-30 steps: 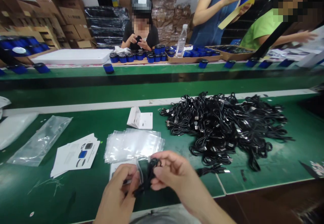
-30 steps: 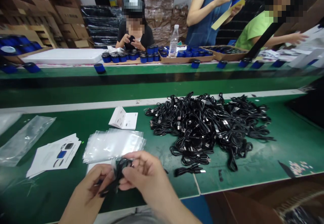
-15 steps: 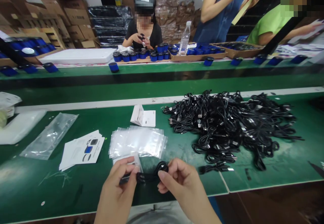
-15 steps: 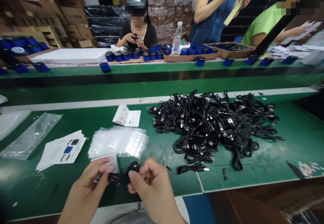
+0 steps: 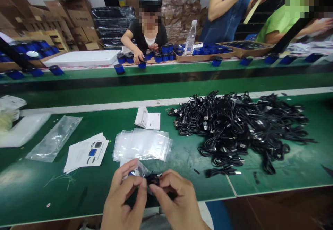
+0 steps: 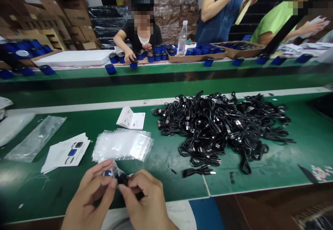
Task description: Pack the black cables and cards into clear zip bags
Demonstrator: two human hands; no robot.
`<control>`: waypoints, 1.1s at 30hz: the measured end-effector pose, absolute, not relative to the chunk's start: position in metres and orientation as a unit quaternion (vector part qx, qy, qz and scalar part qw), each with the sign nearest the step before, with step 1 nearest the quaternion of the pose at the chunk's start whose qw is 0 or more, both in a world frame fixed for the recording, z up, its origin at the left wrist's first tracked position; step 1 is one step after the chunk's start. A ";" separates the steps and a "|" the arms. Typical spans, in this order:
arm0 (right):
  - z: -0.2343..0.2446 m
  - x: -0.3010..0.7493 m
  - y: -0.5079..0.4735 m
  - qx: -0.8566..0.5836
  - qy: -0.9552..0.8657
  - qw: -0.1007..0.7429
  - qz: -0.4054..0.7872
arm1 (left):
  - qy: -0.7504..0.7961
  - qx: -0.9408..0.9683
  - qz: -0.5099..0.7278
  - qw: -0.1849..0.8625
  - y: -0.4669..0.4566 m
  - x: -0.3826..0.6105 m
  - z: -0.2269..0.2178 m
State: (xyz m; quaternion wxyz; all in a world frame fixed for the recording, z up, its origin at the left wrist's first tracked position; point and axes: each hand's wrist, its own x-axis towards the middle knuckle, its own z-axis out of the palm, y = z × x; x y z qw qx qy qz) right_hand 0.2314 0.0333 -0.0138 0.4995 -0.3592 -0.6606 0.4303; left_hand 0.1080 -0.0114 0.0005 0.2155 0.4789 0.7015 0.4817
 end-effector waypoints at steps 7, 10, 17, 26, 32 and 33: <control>0.000 0.237 0.039 -0.315 -0.794 0.403 0.329 | 0.692 0.537 0.460 0.141 -0.017 0.105 0.007; 0.009 0.243 0.047 -0.265 -0.772 0.329 0.476 | 0.691 0.544 0.457 0.136 -0.017 0.108 0.013; 0.010 0.240 0.052 -0.324 -0.694 0.324 0.555 | 0.686 0.521 0.465 0.206 -0.022 0.113 0.014; 0.009 0.232 0.053 -0.440 -0.670 0.303 0.516 | 0.654 0.604 0.438 0.127 -0.021 0.110 0.002; 0.014 0.246 0.055 -0.361 -0.668 0.277 0.589 | 0.729 0.525 0.323 0.299 -0.007 0.089 0.015; 0.014 0.248 0.055 -0.356 -0.655 0.286 0.603 | 0.726 0.529 0.308 0.314 -0.006 0.086 0.015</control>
